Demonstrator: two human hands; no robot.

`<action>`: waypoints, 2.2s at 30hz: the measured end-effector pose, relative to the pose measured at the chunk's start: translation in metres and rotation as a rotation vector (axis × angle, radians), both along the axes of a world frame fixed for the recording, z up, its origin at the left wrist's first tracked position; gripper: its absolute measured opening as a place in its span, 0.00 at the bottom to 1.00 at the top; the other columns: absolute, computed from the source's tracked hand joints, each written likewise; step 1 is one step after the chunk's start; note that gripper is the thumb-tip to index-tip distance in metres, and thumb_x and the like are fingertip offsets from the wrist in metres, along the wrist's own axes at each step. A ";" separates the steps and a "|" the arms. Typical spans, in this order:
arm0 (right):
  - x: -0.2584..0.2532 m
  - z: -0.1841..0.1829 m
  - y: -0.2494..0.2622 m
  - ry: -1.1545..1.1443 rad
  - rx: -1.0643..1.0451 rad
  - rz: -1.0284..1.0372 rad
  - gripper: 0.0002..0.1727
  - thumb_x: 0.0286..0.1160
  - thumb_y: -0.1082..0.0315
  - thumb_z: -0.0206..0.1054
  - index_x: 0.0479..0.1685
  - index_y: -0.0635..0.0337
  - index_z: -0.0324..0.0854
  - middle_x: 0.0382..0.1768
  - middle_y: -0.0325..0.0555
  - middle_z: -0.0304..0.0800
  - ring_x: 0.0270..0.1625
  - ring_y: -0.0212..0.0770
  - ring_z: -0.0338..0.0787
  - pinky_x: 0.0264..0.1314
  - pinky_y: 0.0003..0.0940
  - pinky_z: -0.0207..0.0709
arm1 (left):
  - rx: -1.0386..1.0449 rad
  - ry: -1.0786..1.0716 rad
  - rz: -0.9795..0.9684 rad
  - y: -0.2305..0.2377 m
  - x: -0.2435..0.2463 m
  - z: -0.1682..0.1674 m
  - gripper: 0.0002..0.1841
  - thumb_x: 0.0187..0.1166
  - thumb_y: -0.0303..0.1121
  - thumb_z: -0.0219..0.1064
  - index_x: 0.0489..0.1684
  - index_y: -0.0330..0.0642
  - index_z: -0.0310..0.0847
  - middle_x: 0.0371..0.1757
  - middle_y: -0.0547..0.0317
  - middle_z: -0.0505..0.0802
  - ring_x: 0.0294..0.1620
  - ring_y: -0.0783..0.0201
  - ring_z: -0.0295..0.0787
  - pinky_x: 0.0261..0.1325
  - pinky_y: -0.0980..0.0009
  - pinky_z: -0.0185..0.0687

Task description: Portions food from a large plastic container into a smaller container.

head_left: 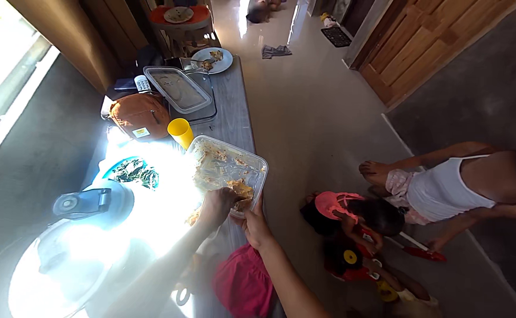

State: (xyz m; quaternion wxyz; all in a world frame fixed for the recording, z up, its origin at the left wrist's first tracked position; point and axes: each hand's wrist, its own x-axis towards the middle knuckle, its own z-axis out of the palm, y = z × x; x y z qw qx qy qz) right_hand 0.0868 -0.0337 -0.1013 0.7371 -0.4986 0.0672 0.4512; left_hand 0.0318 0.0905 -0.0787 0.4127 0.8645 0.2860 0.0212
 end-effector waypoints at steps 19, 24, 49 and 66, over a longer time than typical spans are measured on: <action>-0.003 -0.020 -0.021 -0.084 0.113 0.065 0.56 0.79 0.88 0.40 0.91 0.27 0.08 0.93 0.60 0.33 0.70 0.57 0.86 0.61 0.49 0.88 | -0.541 -0.091 0.349 0.005 -0.003 0.002 0.18 0.95 0.32 0.47 0.49 0.27 0.82 0.33 0.52 0.95 0.29 0.69 0.93 0.39 0.73 0.90; -0.002 -0.019 -0.023 -0.079 0.113 0.032 0.56 0.80 0.88 0.43 0.92 0.29 0.08 0.90 0.61 0.44 0.60 0.52 0.91 0.56 0.43 0.89 | 0.153 -0.290 -0.060 -0.017 -0.040 0.003 0.16 0.89 0.29 0.54 0.52 0.29 0.89 0.43 0.41 0.97 0.45 0.51 0.97 0.57 0.56 0.88; 0.002 -0.017 -0.026 0.008 0.158 0.010 0.57 0.78 0.90 0.43 0.92 0.29 0.10 0.87 0.62 0.54 0.63 0.56 0.90 0.58 0.46 0.89 | -0.293 -0.146 0.233 -0.011 -0.013 0.000 0.19 0.93 0.31 0.47 0.47 0.30 0.86 0.36 0.57 0.96 0.32 0.74 0.91 0.44 0.74 0.86; 0.015 -0.007 -0.013 0.030 0.111 -0.031 0.53 0.80 0.88 0.39 0.93 0.31 0.13 0.88 0.64 0.49 0.62 0.61 0.90 0.55 0.48 0.90 | 0.054 -0.483 0.661 -0.035 -0.132 0.003 0.18 0.89 0.32 0.51 0.48 0.27 0.87 0.35 0.59 0.97 0.32 0.82 0.91 0.41 0.84 0.85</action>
